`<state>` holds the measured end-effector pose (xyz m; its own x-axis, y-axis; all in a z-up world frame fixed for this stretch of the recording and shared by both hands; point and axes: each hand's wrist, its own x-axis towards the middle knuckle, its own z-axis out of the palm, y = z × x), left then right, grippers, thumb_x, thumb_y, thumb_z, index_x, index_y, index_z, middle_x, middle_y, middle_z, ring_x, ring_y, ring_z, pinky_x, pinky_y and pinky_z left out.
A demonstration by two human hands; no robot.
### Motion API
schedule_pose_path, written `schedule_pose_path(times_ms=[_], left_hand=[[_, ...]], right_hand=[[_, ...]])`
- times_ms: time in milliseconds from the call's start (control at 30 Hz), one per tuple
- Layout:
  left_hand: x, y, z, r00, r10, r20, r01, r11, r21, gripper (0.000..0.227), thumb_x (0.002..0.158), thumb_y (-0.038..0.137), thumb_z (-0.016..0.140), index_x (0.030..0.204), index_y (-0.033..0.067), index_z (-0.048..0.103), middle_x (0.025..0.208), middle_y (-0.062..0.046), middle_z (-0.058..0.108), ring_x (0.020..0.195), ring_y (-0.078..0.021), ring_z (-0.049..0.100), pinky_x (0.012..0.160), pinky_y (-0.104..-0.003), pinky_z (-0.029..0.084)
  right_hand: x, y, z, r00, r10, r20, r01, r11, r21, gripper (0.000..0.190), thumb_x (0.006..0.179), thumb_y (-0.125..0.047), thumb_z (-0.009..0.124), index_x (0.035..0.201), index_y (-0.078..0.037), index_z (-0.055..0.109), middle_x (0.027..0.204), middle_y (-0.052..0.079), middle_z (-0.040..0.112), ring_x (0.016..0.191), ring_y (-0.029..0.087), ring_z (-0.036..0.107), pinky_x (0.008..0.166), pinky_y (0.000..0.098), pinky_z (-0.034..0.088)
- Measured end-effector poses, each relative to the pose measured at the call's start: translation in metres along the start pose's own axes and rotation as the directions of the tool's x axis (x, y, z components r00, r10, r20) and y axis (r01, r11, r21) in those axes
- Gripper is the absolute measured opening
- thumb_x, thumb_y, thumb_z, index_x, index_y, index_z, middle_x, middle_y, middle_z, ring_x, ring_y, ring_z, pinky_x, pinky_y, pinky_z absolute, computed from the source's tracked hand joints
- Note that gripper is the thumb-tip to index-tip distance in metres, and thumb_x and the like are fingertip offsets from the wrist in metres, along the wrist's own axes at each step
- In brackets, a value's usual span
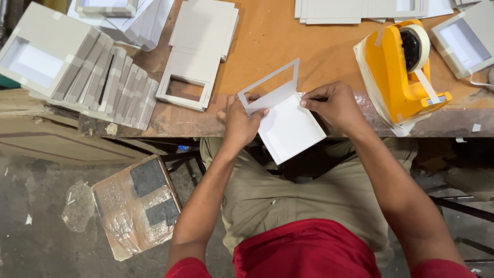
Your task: The person assembles small white cardboard frames by folding flaps and securing them with clear tape. They repeatedly pick up flat pieces, fold edges, apply tape from a dispenser, and place the finished frames into a stack on the table.
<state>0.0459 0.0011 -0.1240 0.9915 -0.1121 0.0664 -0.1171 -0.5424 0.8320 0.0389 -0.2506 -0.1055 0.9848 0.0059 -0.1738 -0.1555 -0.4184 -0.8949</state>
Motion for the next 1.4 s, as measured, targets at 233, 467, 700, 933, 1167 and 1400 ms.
schedule_pose_path(times_ms=[233,467,700,933,1167,1400], left_hand=[[0.000,0.000,-0.001,0.997,0.069,-0.021,-0.068,0.997,0.044,0.026,0.079,0.016,0.084,0.101,0.0064,0.076,0.107,-0.006,0.071,0.117,-0.0232,0.050,0.099,-0.044,0.023],[0.000,0.012,-0.010,0.996,0.073,0.042,-0.075,0.996,0.057,0.016,0.081,0.015,0.081,0.096,0.0103,0.079,0.103,0.001,0.071,0.110,-0.0202,0.053,0.096,-0.046,0.021],[-0.002,0.009,-0.009,0.993,0.116,0.029,-0.116,0.993,0.026,0.017,0.082,0.014,0.080,0.099,0.0112,0.079,0.107,0.001,0.070,0.112,-0.0205,0.051,0.099,-0.046,0.020],[-0.003,0.006,-0.007,0.993,0.119,0.025,-0.120,0.992,0.041,0.014,0.082,0.015,0.080,0.095,0.0144,0.082,0.106,0.002,0.071,0.111,-0.0198,0.051,0.099,-0.046,0.020],[-0.012,0.010,-0.006,0.971,0.212,-0.111,-0.204,0.976,0.083,0.015,0.083,0.015,0.080,0.096,0.0091,0.077,0.104,0.001,0.067,0.107,-0.0197,0.056,0.096,-0.044,0.023],[-0.017,0.013,-0.001,0.966,0.202,-0.163,-0.181,0.974,0.136,0.006,0.081,0.012,0.079,0.086,0.0096,0.079,0.091,0.002,0.065,0.102,-0.0189,0.056,0.094,-0.045,0.023]], right_hand=[[0.009,-0.007,-0.008,0.993,-0.033,0.113,0.032,0.999,0.010,0.057,0.083,-0.002,0.080,0.135,-0.002,0.057,0.074,0.006,0.071,0.069,0.008,0.063,0.063,0.0255,0.050],[0.031,-0.014,-0.015,0.944,-0.027,0.328,0.056,0.995,-0.079,0.050,0.087,-0.004,0.077,0.135,-0.001,0.064,0.073,0.003,0.068,0.064,0.007,0.056,0.058,0.0258,0.046],[0.034,-0.007,-0.015,0.938,0.113,0.327,-0.087,0.992,-0.094,0.041,0.086,-0.005,0.077,0.125,0.003,0.070,0.073,0.004,0.066,0.058,0.009,0.052,0.050,0.0274,0.042],[0.024,0.012,-0.004,0.977,-0.056,0.206,0.057,0.998,0.003,0.029,0.088,-0.005,0.075,0.116,0.003,0.072,0.089,0.003,0.071,0.074,0.007,0.063,0.062,0.0246,0.050],[-0.007,0.004,0.012,0.978,-0.195,-0.078,0.157,0.924,-0.348,0.015,0.089,-0.009,0.082,0.096,0.003,0.076,0.091,0.018,0.066,0.073,0.025,0.065,0.066,0.0349,0.053],[-0.071,-0.013,-0.033,0.725,-0.566,-0.393,0.219,0.730,-0.647,0.012,0.101,-0.005,0.078,0.111,0.002,0.076,0.110,0.018,0.066,0.103,0.035,0.066,0.096,0.0446,0.052]])
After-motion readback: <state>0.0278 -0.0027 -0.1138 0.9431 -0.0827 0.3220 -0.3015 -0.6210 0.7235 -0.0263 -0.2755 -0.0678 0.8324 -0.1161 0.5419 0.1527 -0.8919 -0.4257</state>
